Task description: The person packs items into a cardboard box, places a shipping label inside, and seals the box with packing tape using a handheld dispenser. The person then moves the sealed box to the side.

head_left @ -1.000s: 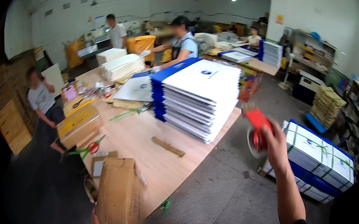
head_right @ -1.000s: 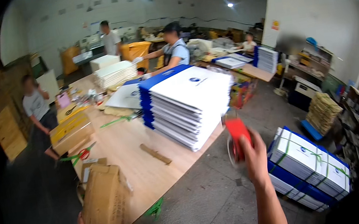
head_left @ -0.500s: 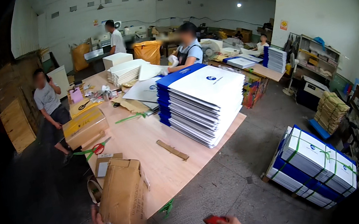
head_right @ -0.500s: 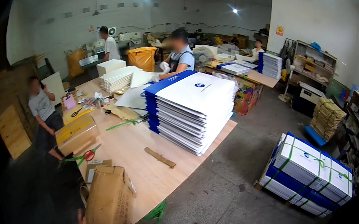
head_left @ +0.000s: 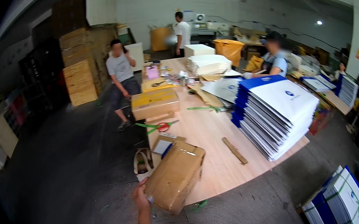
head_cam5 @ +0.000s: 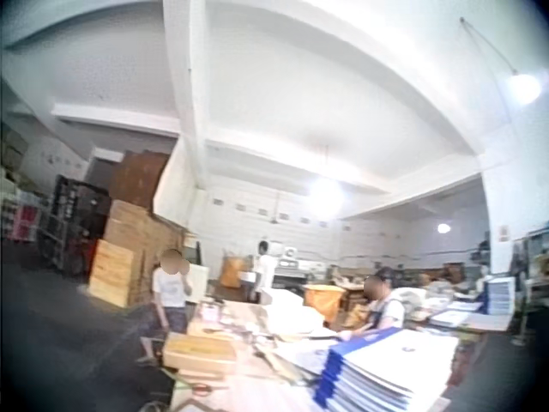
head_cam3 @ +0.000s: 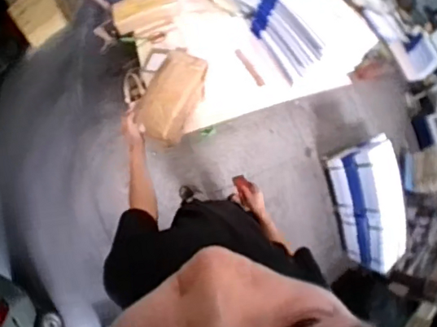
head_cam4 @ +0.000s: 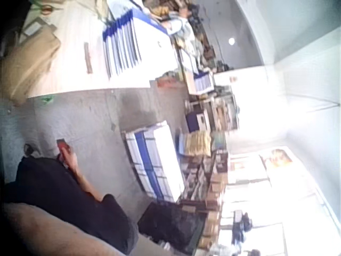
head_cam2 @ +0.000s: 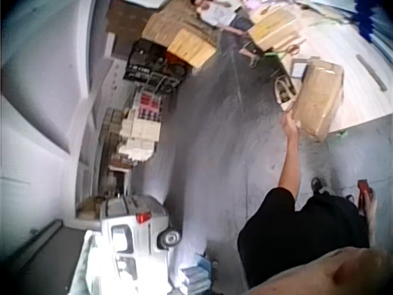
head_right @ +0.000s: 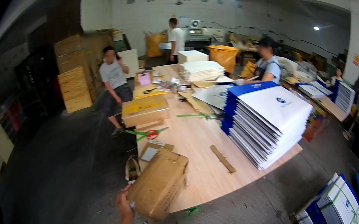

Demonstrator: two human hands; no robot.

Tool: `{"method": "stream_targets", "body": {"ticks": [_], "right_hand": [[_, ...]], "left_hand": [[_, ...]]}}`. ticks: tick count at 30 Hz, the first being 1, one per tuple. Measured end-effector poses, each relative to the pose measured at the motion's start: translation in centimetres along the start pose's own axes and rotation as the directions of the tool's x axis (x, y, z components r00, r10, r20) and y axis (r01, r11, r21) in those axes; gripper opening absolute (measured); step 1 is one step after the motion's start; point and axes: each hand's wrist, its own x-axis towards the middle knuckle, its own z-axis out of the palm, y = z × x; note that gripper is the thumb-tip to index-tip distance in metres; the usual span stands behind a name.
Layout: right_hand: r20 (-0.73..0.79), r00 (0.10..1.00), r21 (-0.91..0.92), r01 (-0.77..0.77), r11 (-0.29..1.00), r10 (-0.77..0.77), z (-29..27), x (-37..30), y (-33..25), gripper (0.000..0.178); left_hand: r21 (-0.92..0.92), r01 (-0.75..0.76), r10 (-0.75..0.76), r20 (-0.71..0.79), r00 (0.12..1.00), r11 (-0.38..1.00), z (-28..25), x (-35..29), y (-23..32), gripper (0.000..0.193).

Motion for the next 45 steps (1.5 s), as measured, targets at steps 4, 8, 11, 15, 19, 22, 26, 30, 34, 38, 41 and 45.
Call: {"method": "stream_targets", "body": {"ticks": [4, 8, 11, 15, 19, 22, 26, 30, 34, 38, 41, 45], "right_hand": [[0.089, 0.996, 0.127, -0.040, 0.991, 0.029, 0.0, -1.0, -3.3, 0.036], [0.183, 0.980, 0.200, -0.113, 0.973, 0.076, -0.6, -1.0, -4.6, 0.040], [0.174, 0.984, 0.217, -0.088, 0.972, 0.050, -0.4, -0.6, -4.1, 0.040], [0.102, 0.995, 0.217, -0.005, 0.976, -0.017, 1.0, 1.7, 0.7, 0.038], [0.167, 0.986, 0.156, -0.041, 0.987, 0.014, 0.3, 1.4, -0.4, 0.038], [0.148, 0.989, 0.132, -0.013, 0.991, -0.007, 0.3, 1.2, -0.6, 0.038], [0.115, 0.993, 0.171, -0.001, 0.985, -0.019, -0.1, -0.1, -4.0, 0.038], [0.121, 0.985, -0.060, 0.128, 0.990, -0.120, -0.5, 3.7, 2.1, 0.045], [0.115, 0.992, 0.138, 0.036, 0.990, -0.052, -3.0, 1.4, -10.7, 0.047], [0.159, 0.947, 0.429, 0.190, 0.883, -0.281, -4.4, -0.8, -21.0, 0.054], [0.233, 0.842, 0.548, 0.299, 0.782, -0.486, -4.4, -2.2, -25.7, 0.067], [0.587, 0.718, 0.330, 0.211, 0.920, -0.375, -2.9, -2.0, -28.6, 0.063]], "left_hand": [[-0.073, 0.032, -0.035, -0.040, 0.999, 0.997, 0.1, -0.4, 1.3, 0.036], [-0.064, 0.010, -0.013, -0.037, 0.999, 0.998, -0.2, -0.3, 1.0, 0.037], [-0.010, 0.041, -0.041, -0.009, 0.999, 0.999, -0.2, -0.3, 1.3, 0.042], [-0.008, -0.021, 0.021, -0.016, 1.000, 1.000, 1.1, -0.5, 1.8, 0.042], [-0.036, 0.058, -0.057, 0.027, 0.998, 0.998, 0.5, -0.6, 2.0, 0.041], [-0.053, 0.069, -0.068, 0.029, 0.997, 0.996, 0.1, -0.4, 1.7, 0.040], [-0.013, 0.081, -0.081, 0.026, 0.996, 0.997, 0.5, -0.8, 2.7, 0.041], [0.153, 0.055, -0.066, 0.065, 0.996, 0.987, 0.8, -1.0, 2.4, 0.046], [0.140, 0.110, -0.119, 0.063, 0.991, 0.984, -2.1, -1.8, 5.4, 0.062], [0.253, 0.157, -0.167, 0.019, 0.986, 0.955, -7.5, -3.3, 7.5, 0.063], [0.250, 0.339, -0.408, 0.317, 0.856, 0.907, -7.0, -9.4, 8.1, 0.066], [0.203, 0.738, -0.689, 0.574, 0.443, 0.643, -2.5, -15.0, 9.5, 0.072]]}}
